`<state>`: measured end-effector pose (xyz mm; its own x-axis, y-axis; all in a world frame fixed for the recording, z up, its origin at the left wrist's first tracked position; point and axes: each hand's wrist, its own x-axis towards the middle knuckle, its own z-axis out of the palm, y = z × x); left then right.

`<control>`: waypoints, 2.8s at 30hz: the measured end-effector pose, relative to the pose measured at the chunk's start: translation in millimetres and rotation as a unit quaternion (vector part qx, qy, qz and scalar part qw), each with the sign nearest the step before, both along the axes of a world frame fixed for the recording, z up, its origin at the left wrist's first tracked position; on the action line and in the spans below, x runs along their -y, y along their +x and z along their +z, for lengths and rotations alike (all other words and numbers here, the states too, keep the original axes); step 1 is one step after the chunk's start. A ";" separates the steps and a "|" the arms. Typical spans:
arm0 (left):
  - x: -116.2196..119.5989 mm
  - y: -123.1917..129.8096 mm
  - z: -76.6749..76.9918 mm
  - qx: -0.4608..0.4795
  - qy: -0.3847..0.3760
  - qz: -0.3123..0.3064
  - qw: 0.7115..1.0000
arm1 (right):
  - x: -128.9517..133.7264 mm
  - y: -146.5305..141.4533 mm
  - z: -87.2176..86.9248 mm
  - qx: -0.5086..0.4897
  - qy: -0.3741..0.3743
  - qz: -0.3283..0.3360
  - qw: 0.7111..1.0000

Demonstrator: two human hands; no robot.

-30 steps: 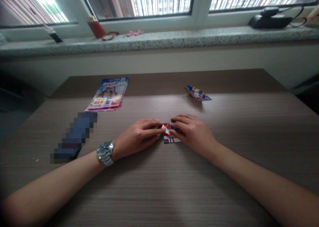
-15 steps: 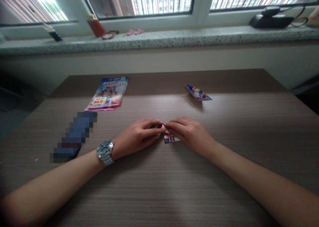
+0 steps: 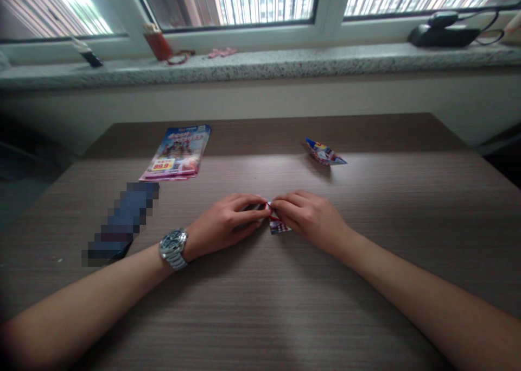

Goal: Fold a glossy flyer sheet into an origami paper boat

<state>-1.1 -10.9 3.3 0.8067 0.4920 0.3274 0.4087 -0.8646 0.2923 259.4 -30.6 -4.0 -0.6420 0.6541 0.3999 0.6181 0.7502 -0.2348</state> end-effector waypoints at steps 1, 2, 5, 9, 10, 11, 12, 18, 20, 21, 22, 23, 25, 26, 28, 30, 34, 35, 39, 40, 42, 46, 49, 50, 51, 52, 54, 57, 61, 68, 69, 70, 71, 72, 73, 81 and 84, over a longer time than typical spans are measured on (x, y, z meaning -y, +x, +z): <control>-0.1 0.2 -0.3 0.002 0.003 -0.001 1.000 | -0.1 -0.7 0.1 -0.002 -0.001 -0.003 1.000; -0.2 0.3 -0.5 0.003 0.006 -0.002 1.000 | -0.1 -1.2 0.0 -0.006 -0.002 -0.007 1.000; -0.7 0.5 -1.1 0.003 0.012 -0.005 1.000 | -0.4 -1.2 -0.5 -0.018 -0.004 -0.012 1.000; -1.1 0.1 -1.5 0.003 0.014 -0.011 1.000 | -0.9 -0.7 -1.6 -0.028 -0.012 -0.019 0.999; -1.2 0.0 -1.6 0.003 0.014 -0.012 1.000 | -1.0 -1.0 -1.8 -0.032 -0.014 -0.020 0.999; -1.3 -0.1 -1.7 0.003 0.015 -0.013 1.000 | -1.2 -1.5 -2.0 -0.036 -0.015 -0.023 0.999; -1.4 -0.2 -1.8 0.002 0.016 -0.015 1.000 | -1.3 -2.2 -2.1 -0.041 -0.016 -0.025 0.999; -1.4 -0.4 -1.7 -0.001 0.026 -0.023 0.999 | -1.6 -6.7 -2.1 -0.084 -0.040 -0.042 0.995; -1.2 -0.4 -1.7 -0.005 0.026 -0.024 0.999 | -1.8 -7.1 -2.4 -0.092 -0.044 -0.044 0.994; -1.2 -0.4 -1.7 -0.007 0.025 -0.025 0.999 | -2.0 -7.1 -2.6 -0.095 -0.046 -0.045 0.993; -1.1 -0.5 -1.7 -0.009 0.024 -0.024 0.999 | -2.3 -6.9 -2.9 -0.097 -0.049 -0.047 0.993; -1.1 -0.5 -1.6 -0.010 0.023 -0.024 0.999 | -2.5 -6.7 -3.1 -0.098 -0.050 -0.047 0.993; -1.1 -0.6 -1.3 -0.012 0.022 -0.025 0.999 | -3.1 -6.1 -3.7 -0.095 -0.050 -0.046 0.993; -1.1 -0.7 -1.2 -0.013 0.023 -0.025 0.999 | -3.4 -5.7 -4.0 -0.092 -0.049 -0.044 0.994; -1.0 -0.7 -1.0 -0.015 0.027 -0.023 0.999 | -4.0 -4.7 -4.4 -0.082 -0.045 -0.038 0.995; -0.9 -0.8 -1.2 -0.016 0.032 -0.023 0.999 | -4.4 -3.3 -4.1 -0.067 -0.038 -0.031 0.997; -0.9 -1.2 -2.9 -0.025 0.036 -0.024 0.999 | -4.9 1.7 -0.3 -0.016 -0.015 0.002 1.000; -0.9 -1.4 -3.3 -0.026 0.037 -0.023 0.999 | -5.0 3.5 1.2 0.003 -0.011 0.017 1.000; -1.1 -2.2 -3.8 -0.030 0.042 -0.021 0.998 | -6.1 11.6 7.7 0.071 0.029 0.076 0.994; -1.1 -2.4 -3.6 -0.030 0.043 -0.021 0.998 | -6.3 13.5 9.0 0.085 0.043 0.089 0.991; -1.1 -2.7 -3.1 -0.031 0.043 -0.021 0.998 | -6.5 16.6 11.2 0.109 0.066 0.106 0.986; -1.0 -2.8 -3.0 -0.029 0.041 -0.020 0.999 | -5.6 19.7 13.7 0.127 0.083 0.119 0.981; -1.4 -2.3 -3.2 -0.023 0.041 -0.020 0.999 | -4.7 19.6 14.1 0.120 0.078 0.120 0.982; -1.6 -2.1 -3.0 -0.020 0.041 -0.019 0.999 | -4.4 19.1 13.9 0.116 0.073 0.119 0.983; -1.9 -1.8 -2.6 -0.017 0.042 -0.017 0.999 | -4.1 18.4 13.5 0.110 0.067 0.119 0.985; -2.2 -1.4 -2.1 -0.016 0.043 -0.015 0.999 | -3.7 17.4 13.0 0.104 0.061 0.119 0.986; -2.5 -0.6 -0.3 -0.013 0.049 -0.007 0.999 | -2.7 14.8 11.5 0.089 0.049 0.121 0.987; -1.6 0.3 3.0 -0.010 0.067 0.011 0.998 | -1.0 10.2 9.0 0.061 0.034 0.126 0.990; 1.1 0.1 6.1 -0.013 0.075 0.025 0.997 | 0.1 6.4 7.8 0.058 0.044 0.123 0.990; 0.9 -4.8 3.8 -0.013 0.032 0.011 0.999 | 0.7 4.4 10.6 0.057 0.055 0.123 0.989; 0.6 -5.3 3.4 -0.011 0.028 0.008 0.999 | 0.9 4.3 10.8 0.057 0.056 0.123 0.989; 0.5 -5.7 3.2 -0.010 0.027 0.007 1.000 | 1.1 4.5 10.7 0.058 0.056 0.123 0.989; 0.5 -6.0 3.2 -0.008 0.026 0.006 1.000 | 1.2 4.8 10.4 0.060 0.054 0.124 0.989; 0.5 -6.1 3.5 -0.006 0.026 0.006 1.000 | 1.3 5.4 10.0 0.061 0.050 0.126 0.989; 0.7 -6.1 3.8 -0.005 0.026 0.007 1.000 | 1.2 6.1 9.5 0.061 0.042 0.128 0.989; 1.0 -5.7 6.2 -0.009 0.030 0.008 0.999 | -0.8 10.1 8.7 -0.008 -0.089 0.142 0.986; 0.2 -6.2 5.8 -0.012 0.034 0.003 0.999 | -0.4 11.0 8.1 -0.021 -0.094 0.146 0.985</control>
